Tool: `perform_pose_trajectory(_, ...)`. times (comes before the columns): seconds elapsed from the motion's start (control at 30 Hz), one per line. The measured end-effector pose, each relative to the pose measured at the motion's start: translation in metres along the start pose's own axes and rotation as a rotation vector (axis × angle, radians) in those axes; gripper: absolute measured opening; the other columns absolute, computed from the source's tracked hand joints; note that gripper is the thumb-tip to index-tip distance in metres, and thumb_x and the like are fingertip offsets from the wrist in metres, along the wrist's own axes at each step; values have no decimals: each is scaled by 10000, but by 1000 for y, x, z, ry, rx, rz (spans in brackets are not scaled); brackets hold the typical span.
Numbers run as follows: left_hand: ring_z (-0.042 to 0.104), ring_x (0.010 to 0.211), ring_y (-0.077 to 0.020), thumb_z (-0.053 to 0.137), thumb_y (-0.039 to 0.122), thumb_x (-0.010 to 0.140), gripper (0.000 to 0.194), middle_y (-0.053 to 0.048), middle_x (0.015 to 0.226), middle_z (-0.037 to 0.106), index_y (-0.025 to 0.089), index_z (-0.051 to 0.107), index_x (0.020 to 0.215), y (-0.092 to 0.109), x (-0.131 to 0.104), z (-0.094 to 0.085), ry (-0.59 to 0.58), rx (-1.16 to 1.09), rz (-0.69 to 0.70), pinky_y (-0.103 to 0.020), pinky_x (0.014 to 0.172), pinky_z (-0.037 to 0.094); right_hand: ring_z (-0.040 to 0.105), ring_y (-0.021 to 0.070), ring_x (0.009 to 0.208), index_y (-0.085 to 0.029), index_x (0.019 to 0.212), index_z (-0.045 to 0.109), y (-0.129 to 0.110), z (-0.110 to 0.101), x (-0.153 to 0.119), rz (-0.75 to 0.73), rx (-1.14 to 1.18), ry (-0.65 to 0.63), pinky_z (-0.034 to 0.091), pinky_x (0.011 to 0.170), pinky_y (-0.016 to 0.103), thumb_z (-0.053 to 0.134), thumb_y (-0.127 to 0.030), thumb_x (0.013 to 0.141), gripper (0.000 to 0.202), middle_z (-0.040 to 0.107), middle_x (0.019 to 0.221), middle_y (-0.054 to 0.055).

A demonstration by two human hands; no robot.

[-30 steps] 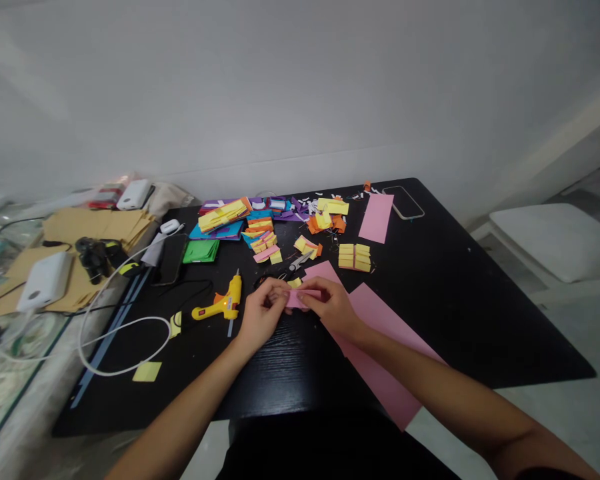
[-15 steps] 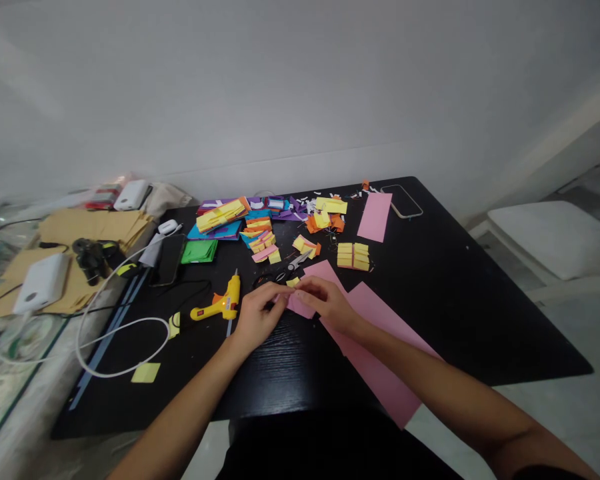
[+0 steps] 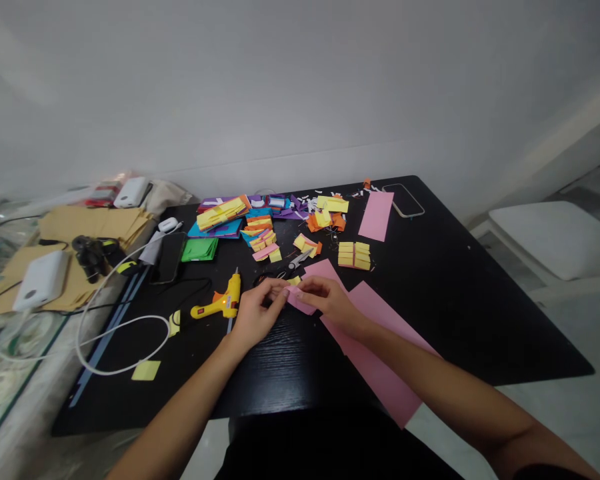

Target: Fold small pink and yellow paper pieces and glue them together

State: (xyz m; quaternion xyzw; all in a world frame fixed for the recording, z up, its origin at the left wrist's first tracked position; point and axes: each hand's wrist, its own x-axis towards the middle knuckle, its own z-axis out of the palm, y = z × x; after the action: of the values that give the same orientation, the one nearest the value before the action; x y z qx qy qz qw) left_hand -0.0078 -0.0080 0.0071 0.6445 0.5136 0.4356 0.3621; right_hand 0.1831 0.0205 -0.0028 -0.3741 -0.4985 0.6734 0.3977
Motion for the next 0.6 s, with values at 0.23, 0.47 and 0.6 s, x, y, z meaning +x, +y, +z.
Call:
perform_pose_trajectory(0.23,690,681,-136,674,319,936,152,-21,801,739,184,710,994,-3,0,1,-6,-11,23,-242,665,568,698,179,848,-211,868,760,1,1,0,-75,-31,17,539,847,318,824,-436,779,251,761,868,11)
perform_pose_trajectory(0.47,696,687,-129,641,301,971,151,-14,816,740,189,713,1042,-7,-2,1,-26,43,96,-236,681,573,703,188,840,-210,887,783,5,0,1,-133,-90,35,553,823,334,802,-439,810,243,774,874,26)
perform_pose_trajectory(0.6,702,688,-133,610,308,990,167,-22,849,752,193,709,1059,-6,-3,1,-31,38,81,-237,668,570,705,196,837,-215,887,788,4,0,-1,-144,-100,48,558,810,339,802,-429,807,229,780,877,28)
